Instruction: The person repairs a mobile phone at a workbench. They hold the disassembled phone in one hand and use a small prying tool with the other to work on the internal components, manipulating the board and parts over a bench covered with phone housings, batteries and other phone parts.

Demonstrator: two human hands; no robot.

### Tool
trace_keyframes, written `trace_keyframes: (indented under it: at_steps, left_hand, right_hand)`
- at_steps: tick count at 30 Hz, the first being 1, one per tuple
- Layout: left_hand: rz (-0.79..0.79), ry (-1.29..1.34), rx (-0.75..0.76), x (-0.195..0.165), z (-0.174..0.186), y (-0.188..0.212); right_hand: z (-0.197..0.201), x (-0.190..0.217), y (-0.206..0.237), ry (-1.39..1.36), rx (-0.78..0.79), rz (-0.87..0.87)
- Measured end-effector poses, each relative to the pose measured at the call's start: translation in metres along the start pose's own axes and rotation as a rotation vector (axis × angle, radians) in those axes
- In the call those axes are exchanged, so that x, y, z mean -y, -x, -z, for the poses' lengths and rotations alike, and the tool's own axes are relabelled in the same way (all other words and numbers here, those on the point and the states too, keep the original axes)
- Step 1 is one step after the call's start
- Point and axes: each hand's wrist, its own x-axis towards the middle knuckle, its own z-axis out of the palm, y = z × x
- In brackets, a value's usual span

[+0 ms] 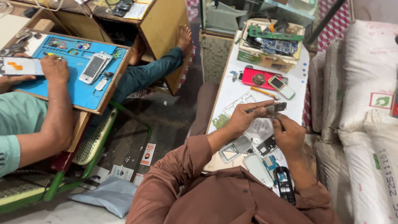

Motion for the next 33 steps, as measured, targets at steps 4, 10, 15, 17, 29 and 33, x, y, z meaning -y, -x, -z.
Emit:
trace_keyframes:
  at_steps: [4, 10, 15, 17, 29, 33]
  left_hand:
    - [0.011, 0.035, -0.043, 0.005, -0.002, -0.001]
    - [0.004, 0.077, -0.018, 0.007, -0.001, -0.001]
    - [0.015, 0.08, -0.073, 0.008, 0.001, -0.001]
    - [0.011, 0.052, -0.043, 0.009, 0.0, 0.0]
    - [-0.092, -0.248, 0.013, 0.005, 0.0, 0.004]
    - [-0.074, -0.278, 0.012, 0.002, 0.002, 0.007]
  right_hand:
    - [0.003, -0.004, 0.002, 0.057, -0.057, -0.105]
    - [0.003, -0.001, 0.004, 0.044, 0.021, -0.013]
    - [0.004, 0.0, 0.003, 0.019, -0.066, -0.18]
    - [0.004, 0.0, 0.003, 0.001, -0.016, -0.098]
    - [-0.001, 0.007, 0.003, 0.045, 0.122, 0.045]
    - [-0.005, 0.007, 0.004, 0.035, 0.13, 0.04]
